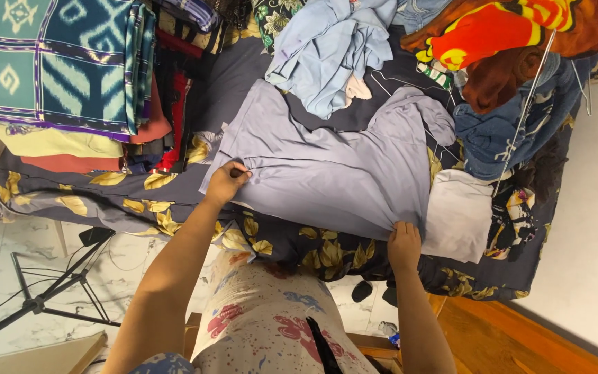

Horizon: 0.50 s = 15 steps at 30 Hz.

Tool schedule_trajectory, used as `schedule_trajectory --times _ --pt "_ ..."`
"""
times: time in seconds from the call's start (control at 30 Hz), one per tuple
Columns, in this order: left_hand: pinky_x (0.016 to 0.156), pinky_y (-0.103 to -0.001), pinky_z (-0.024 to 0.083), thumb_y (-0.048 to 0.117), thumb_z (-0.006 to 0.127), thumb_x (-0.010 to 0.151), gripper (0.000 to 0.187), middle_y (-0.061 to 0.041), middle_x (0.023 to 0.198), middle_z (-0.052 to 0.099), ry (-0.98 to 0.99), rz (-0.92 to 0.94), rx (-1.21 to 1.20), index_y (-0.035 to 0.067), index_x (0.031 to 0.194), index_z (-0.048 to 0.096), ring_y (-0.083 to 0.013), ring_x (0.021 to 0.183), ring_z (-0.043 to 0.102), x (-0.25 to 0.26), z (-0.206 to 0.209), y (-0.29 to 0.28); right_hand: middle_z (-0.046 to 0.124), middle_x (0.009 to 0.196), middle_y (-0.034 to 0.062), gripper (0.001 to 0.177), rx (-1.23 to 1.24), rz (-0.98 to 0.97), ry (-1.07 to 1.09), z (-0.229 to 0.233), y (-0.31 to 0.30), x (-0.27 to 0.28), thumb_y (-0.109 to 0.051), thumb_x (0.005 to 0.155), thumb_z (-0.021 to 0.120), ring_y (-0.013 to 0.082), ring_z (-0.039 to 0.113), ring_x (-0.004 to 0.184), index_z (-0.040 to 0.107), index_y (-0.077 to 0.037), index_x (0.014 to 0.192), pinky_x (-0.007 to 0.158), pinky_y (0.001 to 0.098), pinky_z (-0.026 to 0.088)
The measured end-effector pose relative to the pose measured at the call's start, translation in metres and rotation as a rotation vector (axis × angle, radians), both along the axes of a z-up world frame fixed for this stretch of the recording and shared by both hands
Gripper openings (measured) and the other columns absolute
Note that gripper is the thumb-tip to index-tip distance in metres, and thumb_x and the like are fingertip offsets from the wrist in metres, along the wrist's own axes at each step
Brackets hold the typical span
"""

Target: Folding various items of laundry including a sarong, trousers, and a shirt on a bedspread.

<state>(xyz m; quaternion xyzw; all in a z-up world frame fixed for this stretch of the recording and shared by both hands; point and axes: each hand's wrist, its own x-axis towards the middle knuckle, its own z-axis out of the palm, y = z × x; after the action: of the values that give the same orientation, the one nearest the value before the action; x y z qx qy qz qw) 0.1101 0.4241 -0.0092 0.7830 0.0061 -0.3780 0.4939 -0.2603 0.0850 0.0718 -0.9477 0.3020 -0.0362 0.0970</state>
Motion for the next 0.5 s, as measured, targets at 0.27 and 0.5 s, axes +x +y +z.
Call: schedule_trajectory --times 0.27,0.5 --pt "0.071 -0.026 0.048 0.016 0.073 0.095 0.048 -0.001 0.081 0.061 -0.120 -0.212 -0.064 0.009 0.141 0.060 -0.0107 0.072 0.054 0.003 -0.013 0.013 0.063 0.102 0.0164 0.014 -0.004 -0.048 0.064 0.000 -0.008 -0.004 -0.003 0.088 0.061 0.0379 0.058 0.098 0.063 -0.002 0.102 0.089 0.0473 0.048" --pt "0.071 -0.028 0.050 0.003 0.071 0.085 0.102 -0.015 0.089 0.063 0.142 -0.335 0.099 0.035 0.168 0.022 -0.0163 0.072 0.054 0.021 0.094 0.002 0.063 0.101 0.0171 0.014 -0.011 -0.059 0.065 -0.002 -0.007 -0.008 -0.002 0.087 0.062 0.0383 0.059 0.097 0.062 -0.002 0.101 0.087 0.0480 0.049"
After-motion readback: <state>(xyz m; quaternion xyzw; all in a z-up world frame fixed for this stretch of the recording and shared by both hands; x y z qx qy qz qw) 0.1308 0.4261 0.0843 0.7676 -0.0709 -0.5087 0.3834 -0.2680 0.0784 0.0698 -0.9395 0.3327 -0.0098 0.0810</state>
